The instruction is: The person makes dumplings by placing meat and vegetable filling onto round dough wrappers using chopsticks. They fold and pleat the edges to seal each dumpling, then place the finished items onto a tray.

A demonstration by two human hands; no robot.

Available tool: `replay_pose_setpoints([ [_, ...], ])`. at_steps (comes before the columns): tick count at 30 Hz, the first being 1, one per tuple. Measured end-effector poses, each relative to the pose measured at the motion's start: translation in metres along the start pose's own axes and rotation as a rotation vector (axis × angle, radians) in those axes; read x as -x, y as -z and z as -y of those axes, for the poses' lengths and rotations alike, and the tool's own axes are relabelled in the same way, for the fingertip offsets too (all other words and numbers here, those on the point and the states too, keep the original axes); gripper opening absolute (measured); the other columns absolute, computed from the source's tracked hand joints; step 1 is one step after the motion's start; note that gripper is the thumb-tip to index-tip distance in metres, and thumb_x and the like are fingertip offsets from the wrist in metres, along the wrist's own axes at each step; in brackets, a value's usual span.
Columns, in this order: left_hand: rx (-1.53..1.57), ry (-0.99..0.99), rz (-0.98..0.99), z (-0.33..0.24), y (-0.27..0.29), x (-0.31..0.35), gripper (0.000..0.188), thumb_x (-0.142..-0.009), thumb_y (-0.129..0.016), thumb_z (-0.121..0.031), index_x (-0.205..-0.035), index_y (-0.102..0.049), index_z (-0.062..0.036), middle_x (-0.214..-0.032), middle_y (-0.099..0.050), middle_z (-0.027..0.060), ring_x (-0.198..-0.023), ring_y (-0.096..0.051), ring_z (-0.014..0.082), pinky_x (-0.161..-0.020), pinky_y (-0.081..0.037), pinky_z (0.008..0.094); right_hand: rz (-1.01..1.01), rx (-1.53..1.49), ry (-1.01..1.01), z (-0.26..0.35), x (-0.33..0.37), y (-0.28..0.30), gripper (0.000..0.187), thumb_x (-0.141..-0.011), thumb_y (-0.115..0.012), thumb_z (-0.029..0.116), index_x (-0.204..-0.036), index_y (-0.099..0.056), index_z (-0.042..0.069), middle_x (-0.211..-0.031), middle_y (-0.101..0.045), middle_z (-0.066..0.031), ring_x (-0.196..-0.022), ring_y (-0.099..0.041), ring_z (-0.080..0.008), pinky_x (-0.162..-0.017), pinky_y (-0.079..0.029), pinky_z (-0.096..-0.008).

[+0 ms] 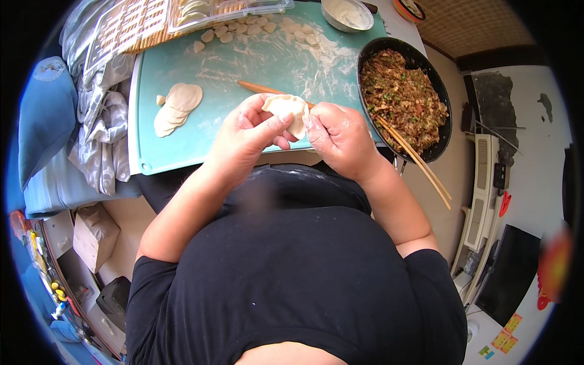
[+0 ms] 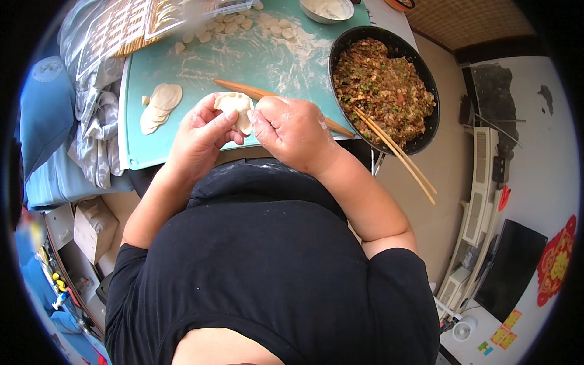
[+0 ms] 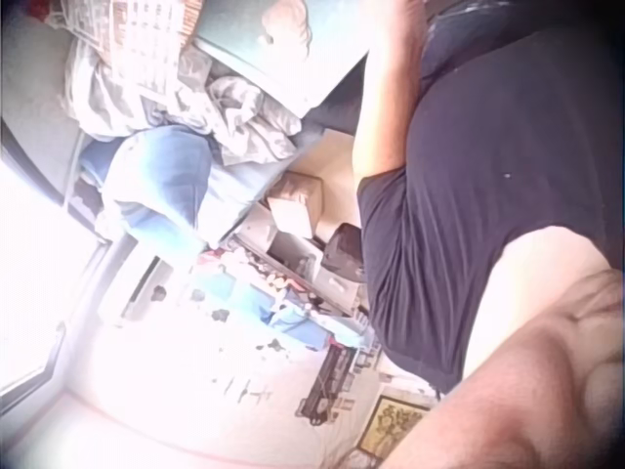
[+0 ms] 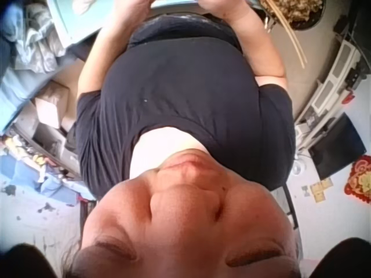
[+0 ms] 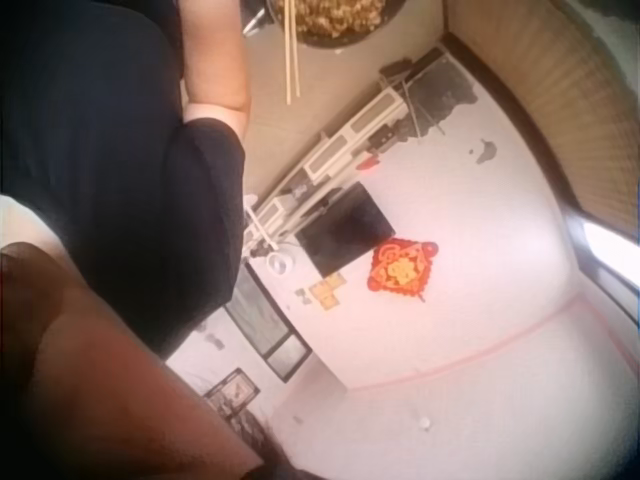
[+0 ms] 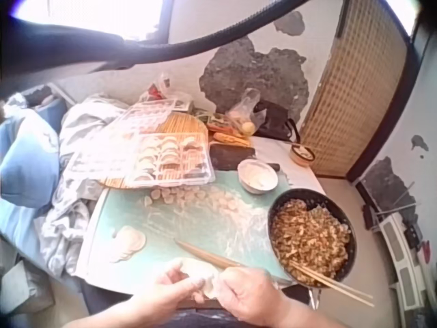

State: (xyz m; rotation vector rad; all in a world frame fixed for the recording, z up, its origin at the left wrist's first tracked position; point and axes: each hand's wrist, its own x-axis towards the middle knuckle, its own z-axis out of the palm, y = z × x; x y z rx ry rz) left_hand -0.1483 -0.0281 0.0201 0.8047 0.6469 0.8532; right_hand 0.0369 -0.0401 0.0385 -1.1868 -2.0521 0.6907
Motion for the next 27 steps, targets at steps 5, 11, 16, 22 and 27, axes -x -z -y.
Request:
replay_pose_setpoints([
  [5,-0.007,-0.046,-0.013,-0.002,-0.004,0.002,0.034,-0.086,-0.059,-0.013,-0.115,-0.048,0.0013,-0.097,-0.059,0.0089,-0.078,-0.06,0.014,-0.069,-0.05,0.023,-0.05,-0.202,-0.09,0.003,0.0,-0.001,0.016,-0.087,-0.052,0.015,-0.077,-0.055,0.003,-0.066,-0.054,-0.0151,-0.057,-0.054,-0.0296,-0.053,-0.042,-0.0356],
  [11,-0.084,-0.155,-0.059,0.003,-0.003,-0.001,0.039,-0.087,-0.058,-0.01,-0.122,-0.045,0.0,-0.108,-0.059,0.0148,-0.094,-0.06,0.018,-0.076,-0.051,0.0271,-0.087,-0.171,-0.041,-0.002,0.005,-0.009,0.014,-0.086,-0.054,0.013,-0.077,-0.054,0.002,-0.067,-0.055,-0.015,-0.059,-0.056,-0.029,-0.054,-0.044,-0.0358],
  [16,-0.117,-0.23,-0.078,0.004,-0.005,0.002,0.036,-0.086,-0.057,-0.006,-0.12,-0.047,0.0003,-0.111,-0.059,0.016,-0.097,-0.059,0.0187,-0.079,-0.051,0.0286,-0.142,-0.072,0.069,0.001,0.001,-0.009,0.014,-0.086,-0.055,0.013,-0.077,-0.052,0.002,-0.067,-0.055,-0.0147,-0.058,-0.055,-0.0297,-0.054,-0.044,-0.0355],
  [22,-0.089,-0.491,0.006,0.008,-0.009,0.001,0.039,-0.083,-0.059,0.004,-0.12,-0.048,0.0021,-0.111,-0.059,0.0135,-0.103,-0.057,0.0171,-0.09,-0.047,0.0284,-0.112,-0.147,0.139,-0.007,0.004,-0.009,0.013,-0.086,-0.055,0.011,-0.078,-0.051,0.002,-0.063,-0.052,-0.0131,-0.055,-0.051,-0.0307,-0.051,-0.041,-0.0355],
  [27,-0.181,-0.578,-0.01,0.007,-0.011,0.003,0.037,-0.081,-0.06,0.005,-0.117,-0.051,0.0014,-0.111,-0.06,0.0128,-0.102,-0.058,0.0172,-0.088,-0.047,0.0283,-0.114,-0.047,0.235,-0.004,-0.001,-0.009,0.009,-0.081,-0.058,0.007,-0.078,-0.051,0.002,-0.063,-0.051,-0.0131,-0.055,-0.049,-0.0324,-0.051,-0.04,-0.0373],
])
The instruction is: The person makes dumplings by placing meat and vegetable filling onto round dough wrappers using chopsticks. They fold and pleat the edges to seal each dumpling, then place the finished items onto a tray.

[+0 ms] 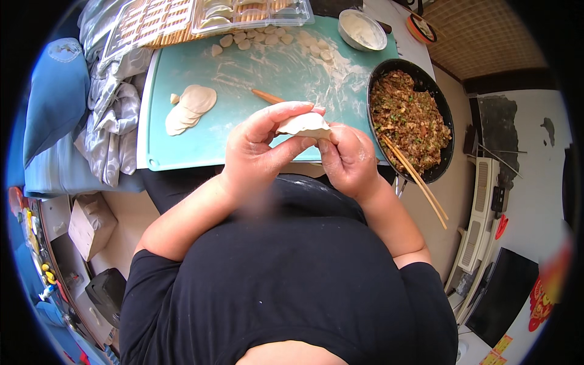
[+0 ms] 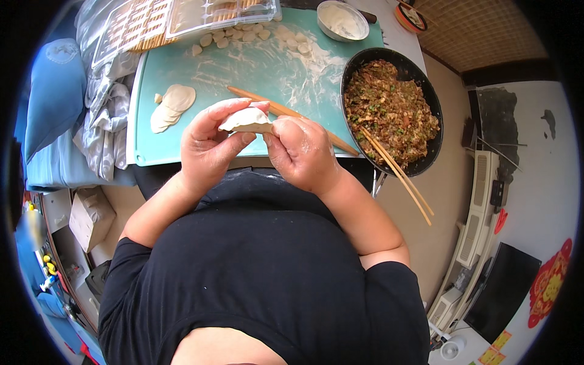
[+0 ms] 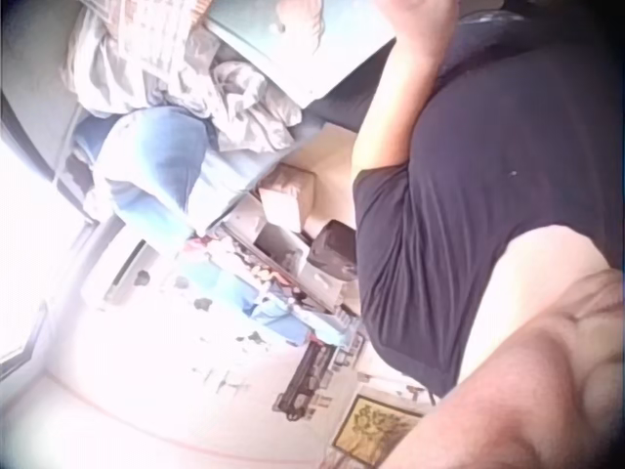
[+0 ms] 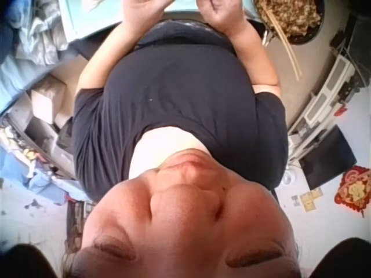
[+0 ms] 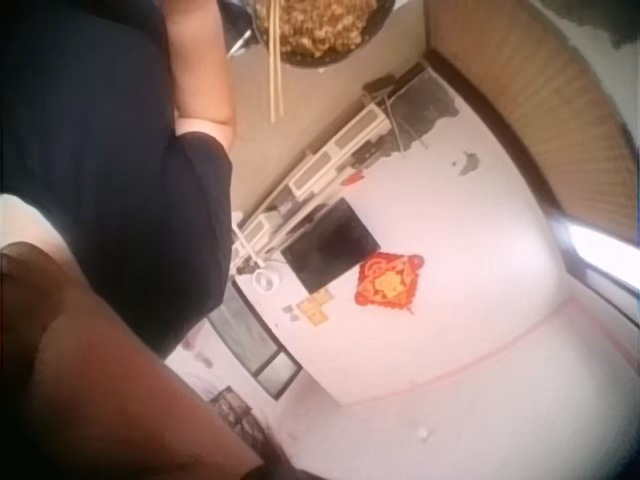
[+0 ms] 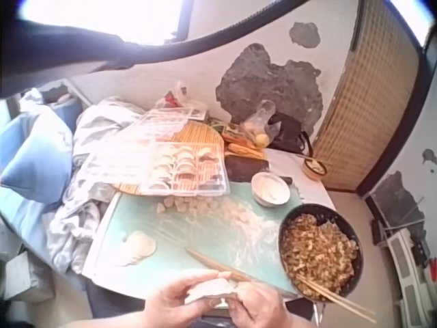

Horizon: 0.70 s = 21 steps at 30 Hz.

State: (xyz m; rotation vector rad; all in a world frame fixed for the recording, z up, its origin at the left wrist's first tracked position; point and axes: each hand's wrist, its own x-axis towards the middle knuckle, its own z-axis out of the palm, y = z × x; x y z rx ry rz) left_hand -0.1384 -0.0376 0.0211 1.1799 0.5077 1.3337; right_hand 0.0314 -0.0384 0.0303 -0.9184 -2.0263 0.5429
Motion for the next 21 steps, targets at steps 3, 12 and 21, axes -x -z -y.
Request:
replay_pose_setpoints([
  [3,-0.16,-0.108,0.013,-0.002,0.001,-0.003,0.037,-0.079,-0.063,0.005,-0.114,-0.053,0.0011,-0.107,-0.062,0.0115,-0.099,-0.059,0.0162,-0.085,-0.048,0.0278,-0.012,-0.03,0.058,-0.001,-0.001,0.003,0.009,-0.079,-0.061,0.006,-0.077,-0.052,0.003,-0.064,-0.052,-0.0124,-0.055,-0.049,-0.0314,-0.052,-0.04,-0.0369],
  [12,-0.481,-0.156,0.013,-0.005,0.002,-0.005,0.039,-0.07,-0.069,0.001,-0.107,-0.061,-0.0034,-0.099,-0.066,0.0092,-0.082,-0.063,0.0153,-0.071,-0.049,0.0255,-0.111,0.198,0.317,0.029,-0.029,0.029,0.027,-0.062,-0.072,0.003,-0.088,-0.065,0.008,-0.081,-0.056,-0.0046,-0.071,-0.053,-0.0221,-0.062,-0.042,-0.0311],
  [21,-0.617,-0.234,0.042,-0.009,0.002,-0.005,0.039,-0.069,-0.069,0.001,-0.108,-0.061,-0.0034,-0.1,-0.066,0.0093,-0.082,-0.064,0.0179,-0.07,-0.05,0.0268,-0.103,0.226,0.286,0.028,-0.029,0.026,0.024,-0.06,-0.07,0.0,-0.082,-0.063,0.007,-0.081,-0.057,-0.006,-0.073,-0.054,-0.0236,-0.063,-0.042,-0.0324],
])
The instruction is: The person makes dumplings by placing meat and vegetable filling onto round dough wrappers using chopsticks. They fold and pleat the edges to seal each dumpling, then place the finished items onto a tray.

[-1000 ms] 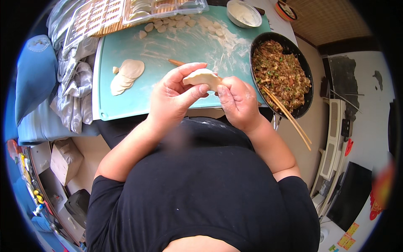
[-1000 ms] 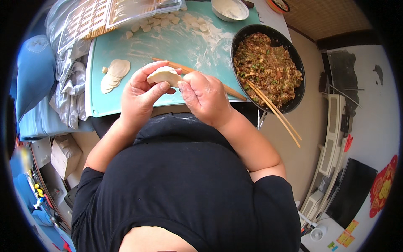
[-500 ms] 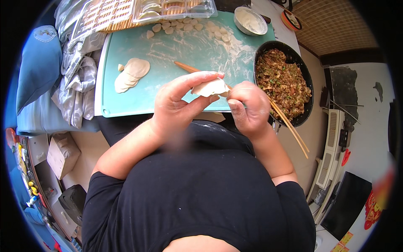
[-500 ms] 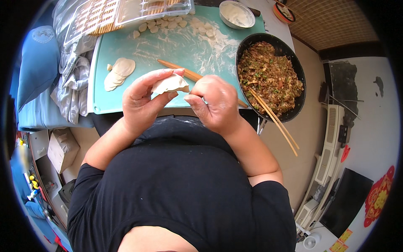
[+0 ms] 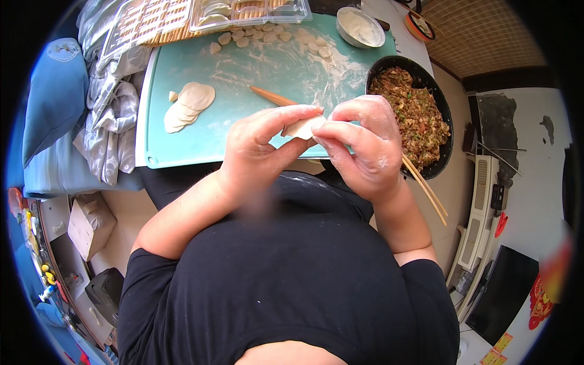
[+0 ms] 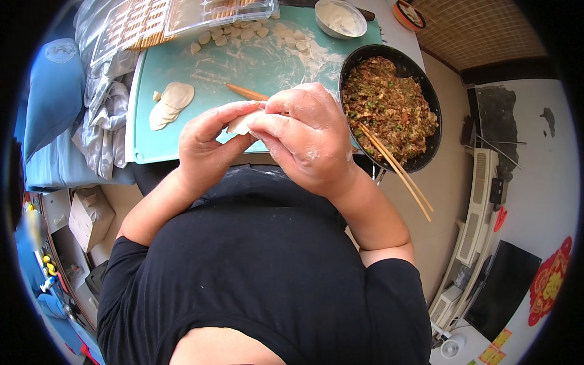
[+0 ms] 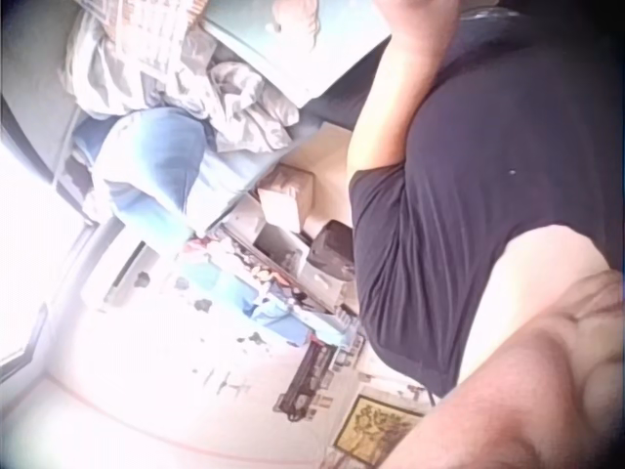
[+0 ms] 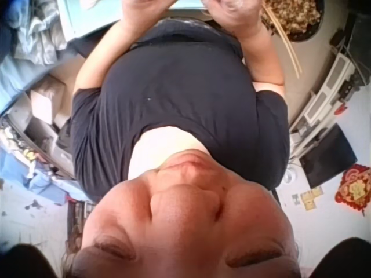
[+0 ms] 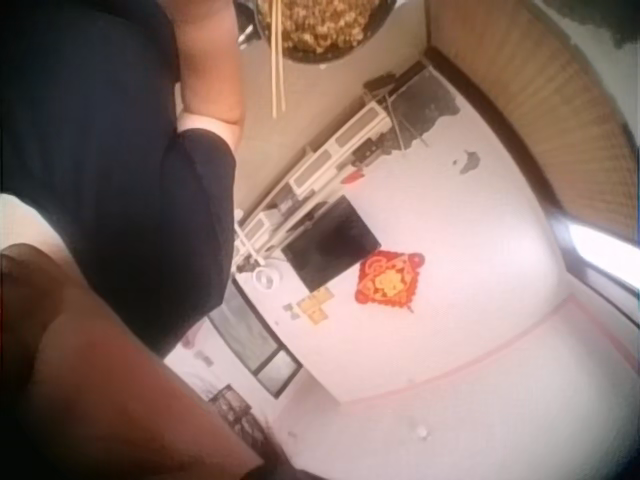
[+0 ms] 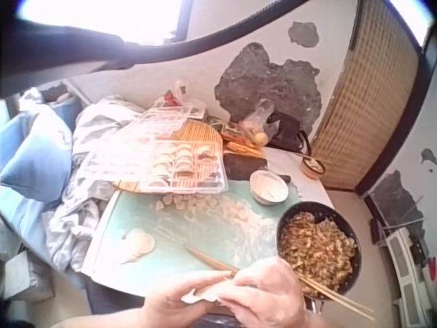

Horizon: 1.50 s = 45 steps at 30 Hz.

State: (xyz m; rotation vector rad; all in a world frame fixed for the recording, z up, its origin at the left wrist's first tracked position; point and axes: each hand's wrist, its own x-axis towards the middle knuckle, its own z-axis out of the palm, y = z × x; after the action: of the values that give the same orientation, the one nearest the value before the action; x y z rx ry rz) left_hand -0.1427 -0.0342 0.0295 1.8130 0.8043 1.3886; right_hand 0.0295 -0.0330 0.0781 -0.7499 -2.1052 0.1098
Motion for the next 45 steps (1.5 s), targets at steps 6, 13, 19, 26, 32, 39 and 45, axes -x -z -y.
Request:
replay_pose_setpoints([
  [6,-0.037,0.018,0.026,-0.005,0.001,0.0,0.038,-0.07,-0.068,0.002,-0.107,-0.061,-0.003,-0.099,-0.066,0.0095,-0.084,-0.064,0.019,-0.071,-0.051,0.0278,0.023,0.072,0.016,0.002,0.003,-0.005,0.023,-0.061,-0.068,-0.001,-0.081,-0.06,0.006,-0.084,-0.058,-0.0073,-0.076,-0.054,-0.0255,-0.066,-0.043,-0.0334],
  [13,0.002,0.017,0.021,-0.002,-0.001,0.002,0.038,-0.07,-0.068,0.001,-0.107,-0.061,-0.0032,-0.098,-0.065,0.0101,-0.083,-0.064,0.0194,-0.072,-0.05,0.0278,0.017,-0.018,-0.032,0.004,0.004,0.001,0.023,-0.062,-0.069,0.002,-0.084,-0.061,0.007,-0.085,-0.057,-0.0062,-0.078,-0.053,-0.0249,-0.069,-0.042,-0.0342],
  [19,-0.032,0.057,0.048,-0.005,-0.002,0.003,0.039,-0.07,-0.069,0.001,-0.107,-0.061,-0.0038,-0.094,-0.066,0.0101,-0.08,-0.063,0.0187,-0.07,-0.05,0.0275,0.021,0.059,0.076,0.001,0.005,-0.001,0.022,-0.061,-0.069,0.003,-0.081,-0.062,0.008,-0.087,-0.058,-0.0043,-0.079,-0.053,-0.0237,-0.07,-0.042,-0.0342],
  [26,0.01,0.055,0.029,-0.003,-0.005,0.005,0.038,-0.07,-0.069,0.001,-0.107,-0.061,-0.0036,-0.094,-0.066,0.0098,-0.079,-0.064,0.0179,-0.07,-0.05,0.0269,-0.01,-0.042,-0.034,0.003,0.008,0.003,0.022,-0.064,-0.071,0.008,-0.084,-0.061,0.007,-0.087,-0.058,-0.0062,-0.079,-0.054,-0.0244,-0.07,-0.042,-0.0344],
  [32,0.162,0.043,-0.012,0.001,-0.011,0.005,0.039,-0.069,-0.069,0.002,-0.107,-0.061,-0.0036,-0.099,-0.066,0.009,-0.086,-0.064,0.0191,-0.074,-0.05,0.0274,0.037,-0.1,-0.06,-0.009,0.018,0.012,0.025,-0.064,-0.073,0.006,-0.086,-0.062,0.006,-0.082,-0.058,-0.0077,-0.072,-0.055,-0.0242,-0.064,-0.045,-0.0323],
  [39,0.186,0.041,0.056,0.001,-0.008,0.008,0.042,-0.07,-0.066,0.008,-0.11,-0.056,-0.0007,-0.108,-0.061,0.0134,-0.098,-0.06,0.0218,-0.082,-0.048,0.0295,-0.067,-0.023,0.02,-0.002,0.017,0.006,0.024,-0.06,-0.074,0.004,-0.081,-0.063,0.007,-0.079,-0.059,-0.0046,-0.071,-0.055,-0.0228,-0.062,-0.045,-0.0317],
  [45,0.267,0.051,0.149,0.003,-0.002,0.011,0.045,-0.075,-0.059,0.015,-0.117,-0.048,0.0026,-0.118,-0.054,0.0202,-0.111,-0.053,0.0258,-0.093,-0.043,0.0341,-0.095,-0.116,-0.074,-0.002,0.017,0.007,0.025,-0.059,-0.074,0.006,-0.081,-0.063,0.008,-0.081,-0.058,-0.005,-0.071,-0.055,-0.0237,-0.062,-0.044,-0.0325],
])
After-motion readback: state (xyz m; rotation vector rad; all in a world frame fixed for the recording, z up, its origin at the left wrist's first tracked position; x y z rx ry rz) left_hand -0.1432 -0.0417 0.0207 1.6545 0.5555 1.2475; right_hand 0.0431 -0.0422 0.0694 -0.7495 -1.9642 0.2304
